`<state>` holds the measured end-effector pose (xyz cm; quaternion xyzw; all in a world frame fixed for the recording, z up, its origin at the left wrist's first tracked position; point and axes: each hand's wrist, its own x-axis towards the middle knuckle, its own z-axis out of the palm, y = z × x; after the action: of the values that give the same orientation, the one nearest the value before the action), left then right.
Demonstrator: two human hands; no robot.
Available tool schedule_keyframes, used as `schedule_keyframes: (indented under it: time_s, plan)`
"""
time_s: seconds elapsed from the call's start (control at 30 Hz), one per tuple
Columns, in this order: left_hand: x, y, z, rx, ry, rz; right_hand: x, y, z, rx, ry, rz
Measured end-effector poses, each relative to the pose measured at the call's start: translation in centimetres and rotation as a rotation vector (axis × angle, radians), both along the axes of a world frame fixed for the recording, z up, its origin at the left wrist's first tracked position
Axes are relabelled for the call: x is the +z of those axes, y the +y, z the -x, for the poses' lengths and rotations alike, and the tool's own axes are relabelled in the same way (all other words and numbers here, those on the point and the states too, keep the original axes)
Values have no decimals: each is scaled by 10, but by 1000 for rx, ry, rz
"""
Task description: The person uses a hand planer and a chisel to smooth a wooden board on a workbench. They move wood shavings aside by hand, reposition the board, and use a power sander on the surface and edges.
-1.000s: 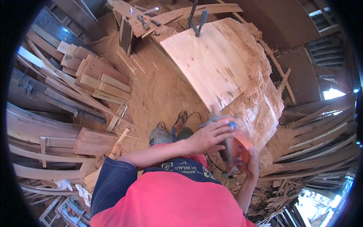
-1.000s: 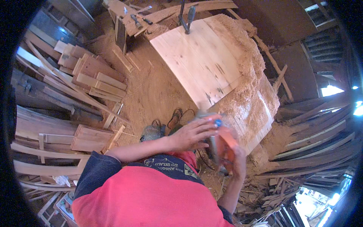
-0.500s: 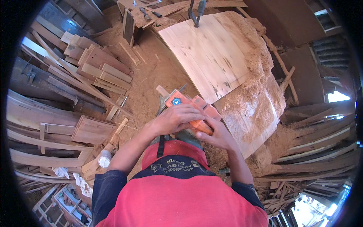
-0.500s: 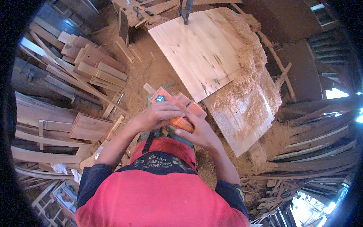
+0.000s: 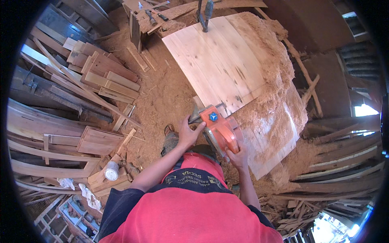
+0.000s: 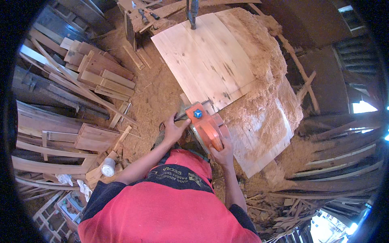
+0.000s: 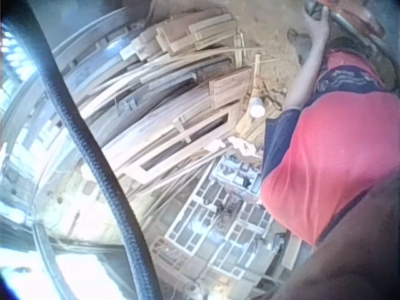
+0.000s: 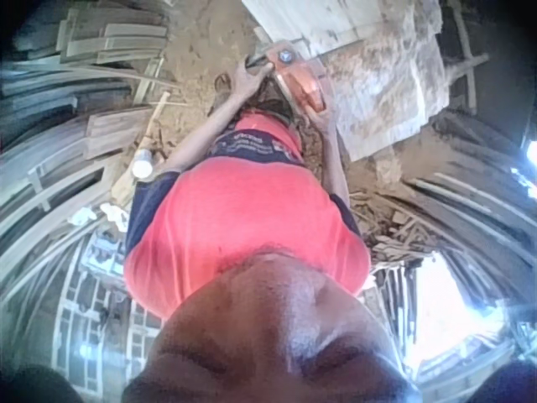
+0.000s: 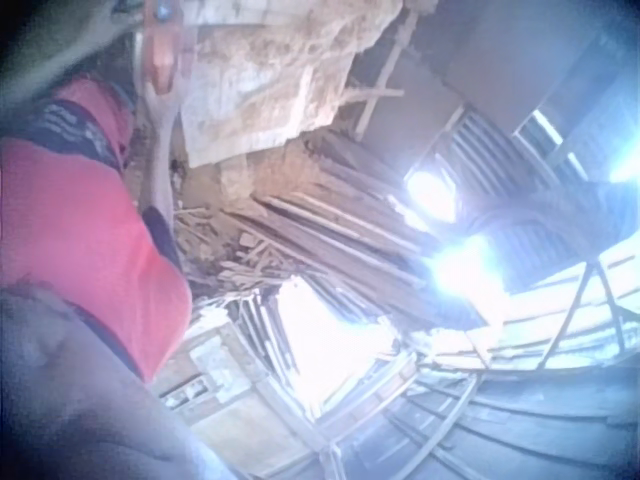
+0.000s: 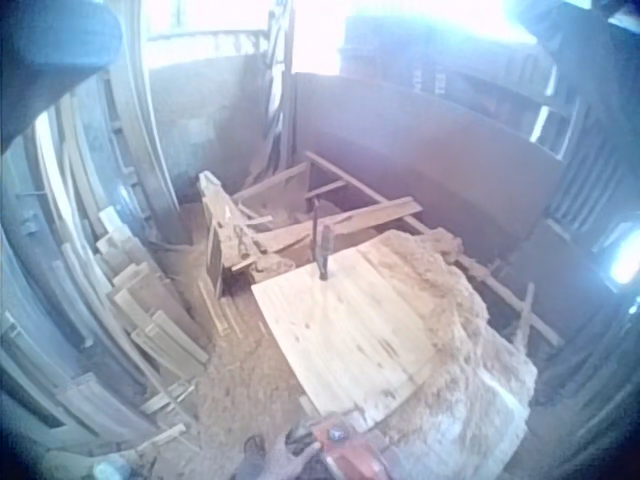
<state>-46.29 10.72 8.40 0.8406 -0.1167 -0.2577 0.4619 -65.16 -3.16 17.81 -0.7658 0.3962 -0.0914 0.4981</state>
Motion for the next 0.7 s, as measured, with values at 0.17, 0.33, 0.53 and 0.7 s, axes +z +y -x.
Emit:
schedule_keyframes:
  time_s: [0.17, 0.33, 0.53, 0.7]
  plan:
    - [0, -21, 1, 11, -52, -5, -1, -14, 4, 40, 116, 23]
    - [-13, -19, -17, 1, -120, -15, -9, -11, -14, 68, 109, 22]
    - [-41, -20, -69, 19, -139, 26, -13, -13, -71, 60, 55, 58]
    - [-59, -23, -119, 39, -61, 139, -21, -17, -120, 51, 20, 80]
